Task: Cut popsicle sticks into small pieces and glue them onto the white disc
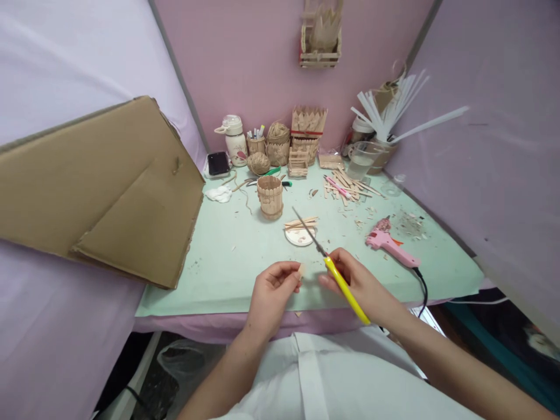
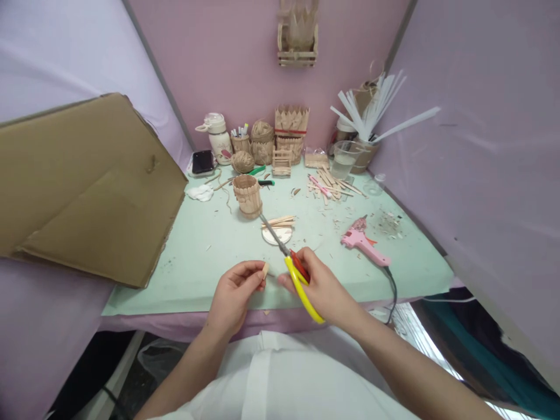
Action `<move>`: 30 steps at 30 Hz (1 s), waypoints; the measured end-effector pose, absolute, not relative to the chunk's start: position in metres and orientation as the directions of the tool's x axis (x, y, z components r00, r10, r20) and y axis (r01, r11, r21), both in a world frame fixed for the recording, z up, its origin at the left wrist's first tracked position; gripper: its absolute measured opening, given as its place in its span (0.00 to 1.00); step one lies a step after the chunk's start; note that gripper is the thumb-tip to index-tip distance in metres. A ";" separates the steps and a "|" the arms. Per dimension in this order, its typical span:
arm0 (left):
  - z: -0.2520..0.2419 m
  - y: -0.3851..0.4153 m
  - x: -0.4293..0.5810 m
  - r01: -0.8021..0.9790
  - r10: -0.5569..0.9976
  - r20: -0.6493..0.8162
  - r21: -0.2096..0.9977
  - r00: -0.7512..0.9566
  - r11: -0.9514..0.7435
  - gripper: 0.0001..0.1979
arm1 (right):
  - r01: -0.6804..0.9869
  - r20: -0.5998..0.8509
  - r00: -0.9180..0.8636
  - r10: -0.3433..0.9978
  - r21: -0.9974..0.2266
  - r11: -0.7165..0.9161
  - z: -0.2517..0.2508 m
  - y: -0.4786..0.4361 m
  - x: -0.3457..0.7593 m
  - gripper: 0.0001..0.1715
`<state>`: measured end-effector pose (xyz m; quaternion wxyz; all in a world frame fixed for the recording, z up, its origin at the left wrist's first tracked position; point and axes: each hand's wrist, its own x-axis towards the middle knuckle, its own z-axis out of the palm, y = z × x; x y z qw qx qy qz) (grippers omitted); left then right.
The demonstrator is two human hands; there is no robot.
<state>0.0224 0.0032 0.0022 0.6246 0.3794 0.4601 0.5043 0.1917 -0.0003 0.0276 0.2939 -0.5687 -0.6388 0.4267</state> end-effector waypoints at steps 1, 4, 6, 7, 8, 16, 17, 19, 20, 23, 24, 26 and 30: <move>0.003 0.003 0.023 -0.290 0.980 -0.189 0.937 0.057 0.197 0.08 | 0.525 -0.117 -0.205 0.972 -0.851 0.008 0.029 -0.004 0.193 0.16; 0.004 0.003 0.023 -0.329 0.981 -0.194 0.925 0.027 0.192 0.06 | 0.663 -0.166 -0.228 0.959 -0.748 0.029 0.034 -0.013 0.195 0.19; 0.005 0.002 0.023 -0.358 0.980 -0.199 0.914 0.011 0.190 0.06 | 0.736 -0.193 -0.221 0.956 -0.676 0.034 0.037 -0.017 0.196 0.20; 0.004 0.002 0.023 -0.368 0.980 -0.198 0.911 0.006 0.186 0.05 | 0.763 -0.205 -0.222 0.953 -0.645 0.039 0.037 -0.018 0.196 0.21; 0.004 0.002 0.023 -0.374 0.982 -0.191 0.910 0.003 0.179 0.05 | 0.784 -0.216 -0.228 0.949 -0.620 0.047 0.037 -0.019 0.197 0.21; 0.000 0.001 0.023 -0.367 0.992 -0.126 0.922 0.008 0.121 0.04 | 0.833 -0.224 -0.240 0.945 -0.547 0.082 0.036 -0.023 0.199 0.22; -0.001 0.001 0.023 -0.367 0.992 -0.127 0.922 0.009 0.122 0.05 | 0.834 -0.223 -0.239 0.945 -0.546 0.082 0.036 -0.023 0.199 0.21; -0.002 0.001 0.023 -0.362 0.992 -0.127 0.924 0.016 0.124 0.05 | 0.835 -0.222 -0.233 0.947 -0.545 0.078 0.036 -0.023 0.199 0.20; -0.002 0.001 0.023 -0.360 0.992 -0.126 0.925 0.020 0.124 0.04 | 0.834 -0.222 -0.233 0.947 -0.547 0.077 0.036 -0.024 0.199 0.20; -0.003 0.000 0.023 -0.364 0.992 -0.126 0.923 0.029 0.128 0.04 | 0.830 -0.228 -0.239 0.944 -0.552 0.077 0.036 -0.024 0.199 0.19; -0.004 0.000 0.023 -0.370 0.991 -0.128 0.920 0.031 0.130 0.04 | 0.831 -0.231 -0.240 0.943 -0.551 0.076 0.035 -0.024 0.199 0.19; -0.004 -0.001 0.024 -0.392 0.990 -0.138 0.909 0.036 0.141 0.04 | 0.834 -0.233 -0.238 0.943 -0.546 0.076 0.034 -0.024 0.199 0.19; -0.004 -0.002 0.027 -0.458 0.984 -0.176 0.873 0.030 0.170 0.04 | 0.832 -0.218 -0.233 0.948 -0.549 0.078 0.032 -0.026 0.199 0.19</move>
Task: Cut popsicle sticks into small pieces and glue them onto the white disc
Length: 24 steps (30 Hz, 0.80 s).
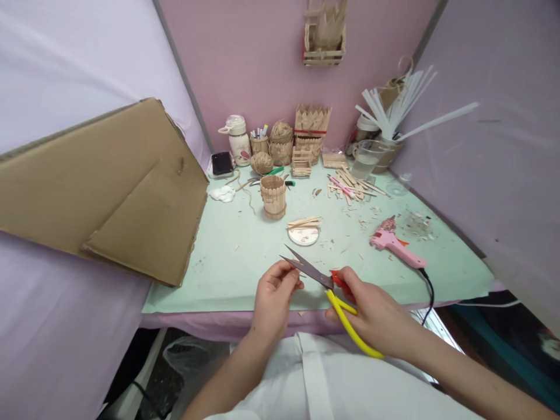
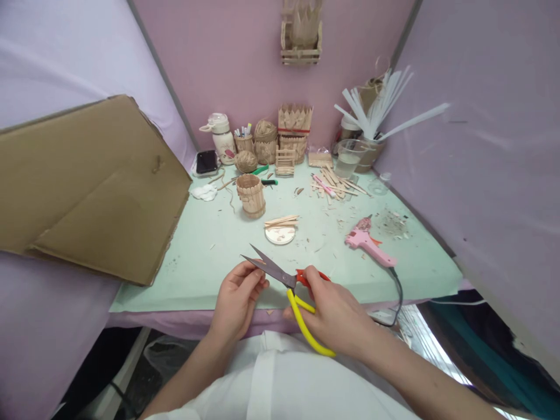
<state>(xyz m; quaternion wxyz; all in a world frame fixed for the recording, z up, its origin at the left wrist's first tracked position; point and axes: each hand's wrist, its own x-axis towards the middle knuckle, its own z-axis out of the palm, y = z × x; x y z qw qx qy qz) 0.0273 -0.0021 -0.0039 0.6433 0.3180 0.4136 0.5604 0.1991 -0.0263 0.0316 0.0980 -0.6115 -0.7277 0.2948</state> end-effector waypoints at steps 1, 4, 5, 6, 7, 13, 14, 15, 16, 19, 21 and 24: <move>-0.004 -0.002 0.028 -0.471 0.982 -0.186 0.864 0.029 0.177 0.04 | 0.830 -0.214 -0.230 0.949 -0.552 0.077 0.031 -0.027 0.199 0.18; -0.004 -0.002 0.030 -0.491 0.979 -0.203 0.850 0.026 0.189 0.03 | 0.827 -0.215 -0.227 0.950 -0.558 0.071 0.032 -0.028 0.199 0.17; -0.003 -0.003 0.030 -0.494 0.978 -0.206 0.848 0.026 0.192 0.02 | 0.828 -0.218 -0.227 0.949 -0.556 0.070 0.032 -0.028 0.199 0.17; -0.003 -0.003 0.029 -0.494 0.978 -0.208 0.848 0.027 0.194 0.02 | 0.830 -0.224 -0.230 0.947 -0.553 0.071 0.033 -0.029 0.199 0.17; -0.003 -0.003 0.029 -0.494 0.978 -0.207 0.847 0.030 0.195 0.02 | 0.834 -0.229 -0.233 0.945 -0.547 0.073 0.034 -0.028 0.199 0.17; 0.000 -0.002 0.026 -0.468 0.968 -0.234 0.849 0.086 0.247 0.02 | 0.862 -0.247 -0.278 0.928 -0.490 0.128 0.036 -0.028 0.204 0.15; 0.000 -0.002 0.025 -0.460 0.965 -0.244 0.849 0.094 0.260 0.02 | 0.866 -0.249 -0.285 0.926 -0.481 0.137 0.036 -0.028 0.205 0.15; 0.000 -0.002 0.025 -0.452 0.962 -0.253 0.850 0.102 0.271 0.02 | 0.869 -0.251 -0.289 0.924 -0.473 0.143 0.036 -0.028 0.207 0.16; 0.000 -0.001 0.024 -0.442 0.960 -0.259 0.852 0.111 0.281 0.02 | 0.871 -0.253 -0.292 0.922 -0.468 0.148 0.036 -0.028 0.209 0.16; 0.000 0.000 0.021 -0.401 0.957 -0.257 0.869 0.137 0.290 0.02 | 0.875 -0.262 -0.300 0.917 -0.458 0.156 0.037 -0.027 0.214 0.16; 0.001 0.001 0.018 -0.356 0.954 -0.253 0.887 0.158 0.294 0.03 | 0.878 -0.276 -0.301 0.913 -0.454 0.152 0.038 -0.025 0.218 0.16; 0.004 0.002 0.015 -0.298 0.946 -0.267 0.902 0.182 0.312 0.04 | 0.860 -0.312 -0.308 0.899 -0.496 0.122 0.039 -0.022 0.225 0.15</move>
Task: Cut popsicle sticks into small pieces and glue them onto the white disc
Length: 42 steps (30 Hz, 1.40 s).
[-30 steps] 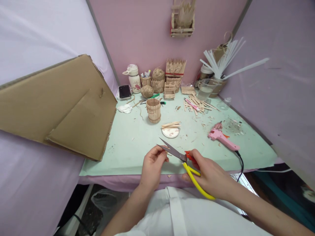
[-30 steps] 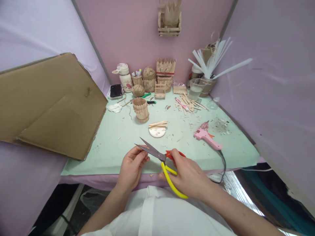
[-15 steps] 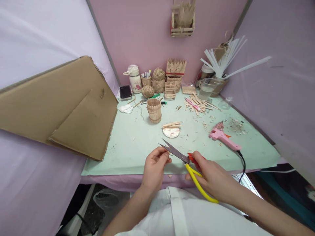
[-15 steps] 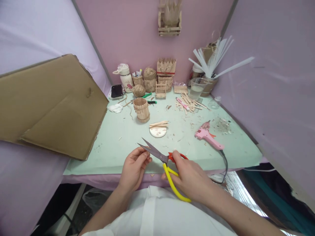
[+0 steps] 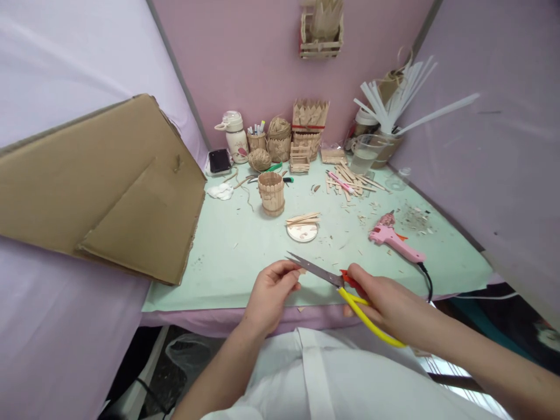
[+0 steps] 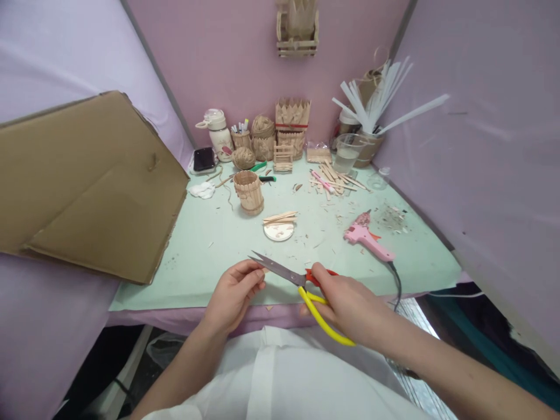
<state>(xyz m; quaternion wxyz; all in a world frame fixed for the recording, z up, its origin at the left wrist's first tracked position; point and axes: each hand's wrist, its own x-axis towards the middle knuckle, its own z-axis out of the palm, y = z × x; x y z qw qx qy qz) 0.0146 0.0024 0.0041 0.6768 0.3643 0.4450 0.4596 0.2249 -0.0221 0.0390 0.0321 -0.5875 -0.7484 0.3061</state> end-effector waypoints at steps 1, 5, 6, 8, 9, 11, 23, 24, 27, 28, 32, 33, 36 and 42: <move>0.005 0.003 0.014 -0.292 0.944 -0.272 0.902 0.186 0.318 0.04 | 0.850 -0.323 -0.307 0.896 -0.516 0.105 0.039 -0.021 0.227 0.15; 0.008 0.004 0.013 -0.334 0.941 -0.284 0.882 0.186 0.332 0.05 | 0.851 -0.345 -0.285 0.895 -0.521 0.070 0.039 -0.020 0.227 0.17; 0.008 0.004 0.013 -0.350 0.941 -0.286 0.875 0.182 0.334 0.04 | 0.859 -0.337 -0.281 0.898 -0.506 0.079 0.039 -0.020 0.226 0.18; 0.008 0.004 0.013 -0.367 0.942 -0.286 0.869 0.176 0.333 0.04 | 0.870 -0.320 -0.286 0.903 -0.482 0.105 0.040 -0.021 0.223 0.19; 0.008 0.004 0.013 -0.365 0.943 -0.284 0.871 0.173 0.330 0.04 | 0.873 -0.315 -0.291 0.903 -0.474 0.116 0.041 -0.021 0.221 0.20; 0.007 0.004 0.012 -0.346 0.948 -0.275 0.883 0.163 0.316 0.05 | 0.877 -0.314 -0.299 0.901 -0.463 0.130 0.042 -0.022 0.219 0.21; 0.007 0.001 0.014 -0.287 0.969 -0.201 0.929 0.141 0.235 0.06 | 0.883 -0.295 -0.296 0.908 -0.447 0.143 0.043 -0.024 0.217 0.16; 0.007 0.001 0.014 -0.286 0.970 -0.199 0.930 0.142 0.233 0.06 | 0.883 -0.295 -0.295 0.909 -0.448 0.141 0.044 -0.024 0.217 0.16; 0.007 0.001 0.014 -0.284 0.970 -0.195 0.931 0.147 0.230 0.06 | 0.885 -0.295 -0.287 0.911 -0.447 0.134 0.044 -0.024 0.217 0.17; 0.006 0.001 0.014 -0.283 0.970 -0.194 0.931 0.149 0.230 0.06 | 0.885 -0.298 -0.287 0.911 -0.446 0.133 0.044 -0.025 0.217 0.17; 0.007 0.001 0.014 -0.285 0.969 -0.192 0.931 0.153 0.229 0.06 | 0.885 -0.301 -0.294 0.907 -0.443 0.140 0.045 -0.026 0.217 0.15; 0.007 0.001 0.014 -0.289 0.969 -0.194 0.929 0.154 0.232 0.06 | 0.885 -0.305 -0.297 0.905 -0.443 0.141 0.045 -0.026 0.217 0.14; 0.007 0.001 0.015 -0.306 0.967 -0.199 0.921 0.159 0.240 0.06 | 0.883 -0.316 -0.301 0.900 -0.449 0.138 0.046 -0.026 0.217 0.12; 0.007 0.001 0.014 -0.324 0.953 -0.246 0.900 0.176 0.292 0.06 | 0.871 -0.364 -0.318 0.875 -0.477 0.117 0.053 -0.025 0.217 0.12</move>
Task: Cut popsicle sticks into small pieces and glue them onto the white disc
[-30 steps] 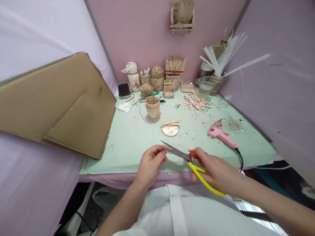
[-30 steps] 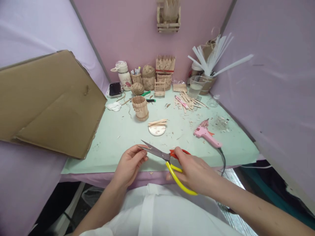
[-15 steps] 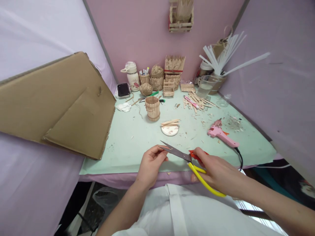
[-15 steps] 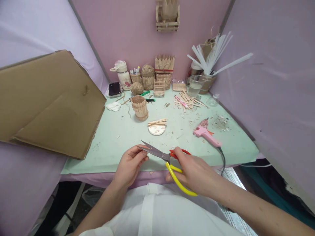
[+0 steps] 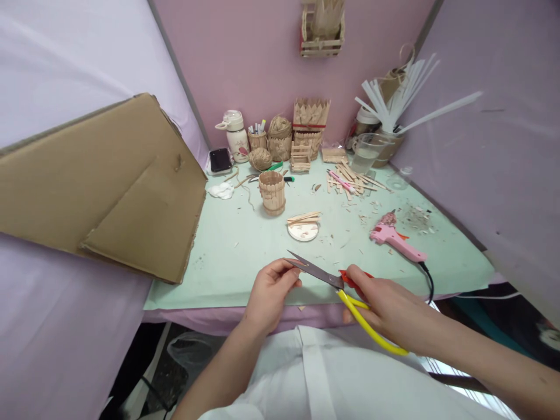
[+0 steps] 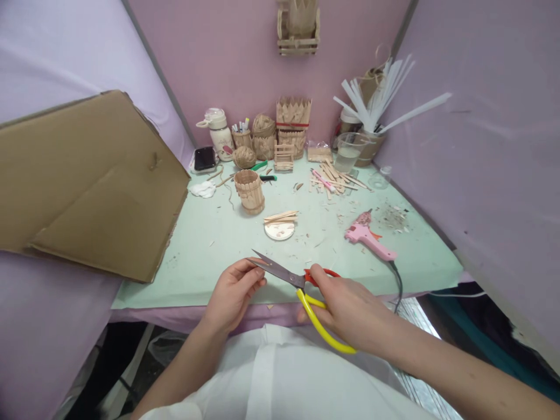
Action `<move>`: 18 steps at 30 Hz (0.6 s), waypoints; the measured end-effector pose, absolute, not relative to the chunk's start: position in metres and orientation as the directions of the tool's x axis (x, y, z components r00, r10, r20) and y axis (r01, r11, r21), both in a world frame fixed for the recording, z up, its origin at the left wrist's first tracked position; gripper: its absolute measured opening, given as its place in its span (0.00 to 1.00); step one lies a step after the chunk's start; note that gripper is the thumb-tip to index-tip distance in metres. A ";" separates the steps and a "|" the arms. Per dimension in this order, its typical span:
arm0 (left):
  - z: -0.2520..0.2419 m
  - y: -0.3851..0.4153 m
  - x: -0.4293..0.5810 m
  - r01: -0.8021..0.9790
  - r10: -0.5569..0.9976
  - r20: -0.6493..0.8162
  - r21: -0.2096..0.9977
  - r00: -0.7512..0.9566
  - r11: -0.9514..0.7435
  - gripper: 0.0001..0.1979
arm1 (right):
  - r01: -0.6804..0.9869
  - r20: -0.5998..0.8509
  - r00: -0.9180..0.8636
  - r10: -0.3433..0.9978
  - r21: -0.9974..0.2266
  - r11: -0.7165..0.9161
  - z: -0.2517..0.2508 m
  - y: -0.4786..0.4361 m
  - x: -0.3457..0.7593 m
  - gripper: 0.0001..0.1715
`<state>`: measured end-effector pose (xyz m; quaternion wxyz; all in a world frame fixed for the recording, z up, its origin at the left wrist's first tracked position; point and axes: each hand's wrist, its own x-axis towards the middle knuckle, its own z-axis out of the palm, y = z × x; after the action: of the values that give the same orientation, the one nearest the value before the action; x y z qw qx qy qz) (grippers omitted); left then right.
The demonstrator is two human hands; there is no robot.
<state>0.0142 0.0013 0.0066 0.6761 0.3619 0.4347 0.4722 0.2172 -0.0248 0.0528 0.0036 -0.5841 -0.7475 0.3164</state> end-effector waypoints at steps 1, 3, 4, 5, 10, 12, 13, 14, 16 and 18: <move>0.006 0.002 0.014 -0.325 0.950 -0.253 0.896 0.183 0.302 0.06 | 0.870 -0.365 -0.320 0.874 -0.479 0.118 0.054 -0.025 0.217 0.12; 0.007 0.002 0.013 -0.328 0.943 -0.260 0.890 0.207 0.317 0.06 | 0.874 -0.367 -0.318 0.874 -0.471 0.120 0.055 -0.025 0.218 0.12; 0.007 0.003 0.012 -0.329 0.940 -0.262 0.887 0.218 0.324 0.07 | 0.879 -0.368 -0.314 0.875 -0.462 0.121 0.055 -0.025 0.218 0.12; 0.007 0.003 0.012 -0.329 0.936 -0.268 0.884 0.228 0.333 0.07 | 0.883 -0.367 -0.310 0.877 -0.453 0.123 0.054 -0.025 0.218 0.12; 0.009 0.003 0.012 -0.347 0.917 -0.314 0.855 0.246 0.386 0.08 | 0.884 -0.364 -0.318 0.875 -0.447 0.135 0.053 -0.026 0.220 0.10; 0.009 0.003 0.013 -0.364 0.912 -0.327 0.841 0.248 0.401 0.07 | 0.880 -0.373 -0.326 0.869 -0.455 0.135 0.053 -0.026 0.221 0.10; 0.009 0.003 0.013 -0.370 0.910 -0.332 0.836 0.249 0.406 0.07 | 0.876 -0.381 -0.335 0.861 -0.462 0.136 0.052 -0.026 0.222 0.09; 0.008 0.003 0.012 -0.373 0.908 -0.334 0.833 0.252 0.410 0.07 | 0.872 -0.390 -0.346 0.853 -0.468 0.140 0.052 -0.025 0.223 0.09; 0.008 0.003 0.012 -0.370 0.907 -0.336 0.833 0.255 0.412 0.07 | 0.865 -0.392 -0.362 0.846 -0.479 0.149 0.051 -0.024 0.225 0.09; 0.008 0.003 0.012 -0.358 0.910 -0.334 0.841 0.248 0.406 0.08 | 0.861 -0.372 -0.355 0.858 -0.487 0.145 0.048 -0.021 0.228 0.11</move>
<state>0.0116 0.0029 0.0077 0.7212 0.3222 0.4278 0.4395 0.2284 -0.0215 0.0484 -0.0027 -0.5679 -0.7565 0.3242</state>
